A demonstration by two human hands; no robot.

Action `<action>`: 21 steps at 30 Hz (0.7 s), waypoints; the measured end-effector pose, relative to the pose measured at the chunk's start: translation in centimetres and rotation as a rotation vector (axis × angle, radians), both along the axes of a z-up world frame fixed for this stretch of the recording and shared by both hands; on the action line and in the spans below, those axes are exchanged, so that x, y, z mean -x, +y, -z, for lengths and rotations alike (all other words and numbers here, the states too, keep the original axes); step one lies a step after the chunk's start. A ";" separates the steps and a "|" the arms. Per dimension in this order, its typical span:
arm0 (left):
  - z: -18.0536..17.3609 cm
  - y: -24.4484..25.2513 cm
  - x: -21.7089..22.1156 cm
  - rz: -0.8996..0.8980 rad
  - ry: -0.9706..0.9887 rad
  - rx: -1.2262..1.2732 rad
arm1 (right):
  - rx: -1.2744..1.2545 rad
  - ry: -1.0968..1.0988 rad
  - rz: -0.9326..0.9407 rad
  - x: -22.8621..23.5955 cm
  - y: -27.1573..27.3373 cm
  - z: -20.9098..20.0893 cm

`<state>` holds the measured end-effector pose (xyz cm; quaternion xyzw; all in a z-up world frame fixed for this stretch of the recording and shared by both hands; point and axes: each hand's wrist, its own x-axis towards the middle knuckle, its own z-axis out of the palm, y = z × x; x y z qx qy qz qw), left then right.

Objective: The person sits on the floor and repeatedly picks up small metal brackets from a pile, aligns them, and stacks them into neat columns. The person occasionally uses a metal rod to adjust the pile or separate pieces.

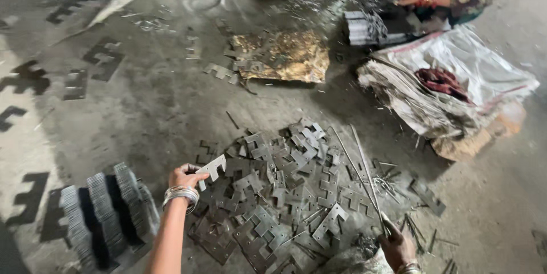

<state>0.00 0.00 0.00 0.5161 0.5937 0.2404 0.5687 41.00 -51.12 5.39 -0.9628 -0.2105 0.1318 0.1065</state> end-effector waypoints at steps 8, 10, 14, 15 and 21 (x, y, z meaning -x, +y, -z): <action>-19.3 -5.4 4.6 0.294 0.325 -0.535 | 0.110 0.117 0.113 -1.4 2.7 -2.2; -23.3 -6.5 7.7 0.393 0.360 -0.570 | 0.134 0.073 0.037 -2.3 3.3 -1.9; -27.4 -9.9 17.4 0.368 0.539 -1.025 | 0.141 -0.198 -0.076 -4.6 3.1 0.8; -27.5 -11.0 20.5 0.337 0.650 -0.819 | 0.070 -0.337 -0.127 -4.8 2.8 1.7; -22.0 -17.7 36.7 -0.059 0.481 -0.224 | -0.145 -0.472 -0.384 -3.6 6.5 6.4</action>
